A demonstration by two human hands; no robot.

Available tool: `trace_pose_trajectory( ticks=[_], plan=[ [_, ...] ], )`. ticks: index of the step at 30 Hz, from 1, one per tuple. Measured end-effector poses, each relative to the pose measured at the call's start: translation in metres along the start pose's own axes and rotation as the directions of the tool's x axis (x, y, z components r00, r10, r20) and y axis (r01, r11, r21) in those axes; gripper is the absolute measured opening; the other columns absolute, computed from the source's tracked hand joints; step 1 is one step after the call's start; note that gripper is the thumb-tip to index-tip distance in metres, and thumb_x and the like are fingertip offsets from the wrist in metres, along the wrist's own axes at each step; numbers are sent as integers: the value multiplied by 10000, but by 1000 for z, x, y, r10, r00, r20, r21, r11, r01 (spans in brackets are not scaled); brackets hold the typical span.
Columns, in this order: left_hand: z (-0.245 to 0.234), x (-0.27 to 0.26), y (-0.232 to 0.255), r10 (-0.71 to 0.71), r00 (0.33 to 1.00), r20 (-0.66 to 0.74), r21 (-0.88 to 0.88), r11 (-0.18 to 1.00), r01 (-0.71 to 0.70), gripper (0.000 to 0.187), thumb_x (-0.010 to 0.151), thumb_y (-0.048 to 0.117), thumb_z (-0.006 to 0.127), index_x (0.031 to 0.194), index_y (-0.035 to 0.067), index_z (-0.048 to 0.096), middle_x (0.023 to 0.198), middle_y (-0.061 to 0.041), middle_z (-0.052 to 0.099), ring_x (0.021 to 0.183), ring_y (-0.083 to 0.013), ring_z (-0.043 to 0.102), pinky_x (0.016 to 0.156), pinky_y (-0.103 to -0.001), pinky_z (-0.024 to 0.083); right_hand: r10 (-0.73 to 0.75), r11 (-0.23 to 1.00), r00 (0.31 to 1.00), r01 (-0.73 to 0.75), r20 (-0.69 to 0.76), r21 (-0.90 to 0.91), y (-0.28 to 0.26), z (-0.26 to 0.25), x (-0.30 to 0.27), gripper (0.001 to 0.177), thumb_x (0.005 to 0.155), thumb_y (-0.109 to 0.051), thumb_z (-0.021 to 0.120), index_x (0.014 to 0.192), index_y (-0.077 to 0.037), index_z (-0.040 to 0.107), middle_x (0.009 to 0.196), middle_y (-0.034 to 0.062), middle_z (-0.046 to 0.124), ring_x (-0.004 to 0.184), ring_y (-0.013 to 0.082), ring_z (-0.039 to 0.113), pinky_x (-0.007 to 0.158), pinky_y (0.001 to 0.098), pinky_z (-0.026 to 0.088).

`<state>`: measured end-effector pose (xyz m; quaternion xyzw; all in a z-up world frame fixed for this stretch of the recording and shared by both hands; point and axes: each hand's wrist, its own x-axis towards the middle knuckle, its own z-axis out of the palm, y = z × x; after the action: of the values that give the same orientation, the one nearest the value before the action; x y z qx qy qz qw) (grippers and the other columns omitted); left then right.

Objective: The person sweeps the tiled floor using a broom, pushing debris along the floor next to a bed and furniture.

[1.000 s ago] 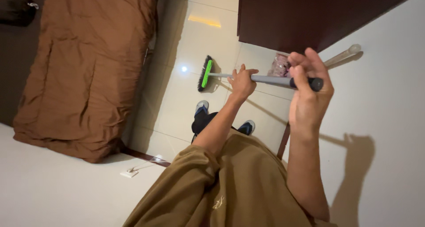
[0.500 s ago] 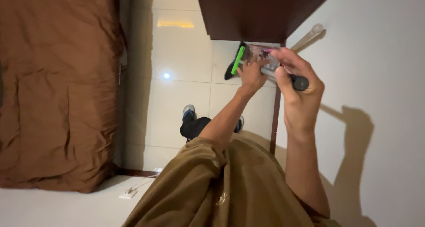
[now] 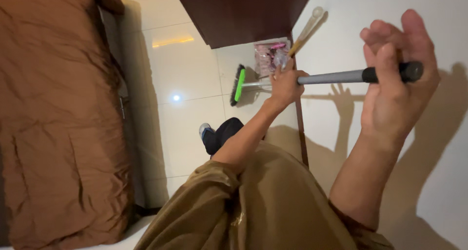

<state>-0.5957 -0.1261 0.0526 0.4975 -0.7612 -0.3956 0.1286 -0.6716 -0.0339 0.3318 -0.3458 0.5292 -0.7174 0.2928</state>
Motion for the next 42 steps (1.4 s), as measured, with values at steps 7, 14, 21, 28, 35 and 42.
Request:
trace_pose_trajectory(
  ticks=[7,14,21,28,35,42],
  plan=[
    [45,-11,13,119,970,214,-9,993,-120,198,824,287,709,997,274,805,1623,-153,368,1442,-606,281,1096,-789,234,-123,989,991,127,52,-76,4,-10,-11,323,1140,90,637,1455,30,591,1261,181,736,1181,258,726,1130,378,553],
    [97,-10,-32,122,981,154,-106,989,-106,374,832,424,706,1185,300,714,1599,-117,459,1336,-530,459,1131,-642,384,10,990,963,30,271,-140,34,7,-33,367,1041,74,675,1401,17,628,1301,178,714,1273,260,693,1133,376,566],
    [52,-18,-54,16,992,125,45,999,-22,427,777,294,731,1193,385,758,1616,-117,373,1422,-553,334,1140,-737,226,-45,994,969,20,242,106,57,-7,-34,388,1095,110,638,1461,-12,606,1279,179,717,1219,239,699,1147,368,542],
    [27,-18,-41,-4,987,162,-30,999,9,375,816,315,744,1186,371,762,1608,-119,353,1414,-564,314,1095,-793,183,-93,992,974,72,209,103,41,6,-28,363,1124,112,631,1465,-11,619,1230,167,735,1159,218,720,1164,387,578],
    [34,-27,-47,134,990,-34,-56,989,-136,320,784,256,703,1097,270,768,1520,-75,559,1242,-359,599,1063,-611,425,-45,999,955,50,293,-9,45,46,-32,364,1085,93,684,1437,22,623,1257,171,732,1180,211,707,1076,326,558],
    [-14,-30,-96,-52,995,-85,-110,993,42,478,746,161,649,1214,240,709,1054,-118,745,1098,-373,690,994,-604,496,-15,1000,953,17,301,-3,65,81,-38,314,1109,63,679,1419,26,639,1210,170,736,1149,203,705,1036,317,541]
  ],
)
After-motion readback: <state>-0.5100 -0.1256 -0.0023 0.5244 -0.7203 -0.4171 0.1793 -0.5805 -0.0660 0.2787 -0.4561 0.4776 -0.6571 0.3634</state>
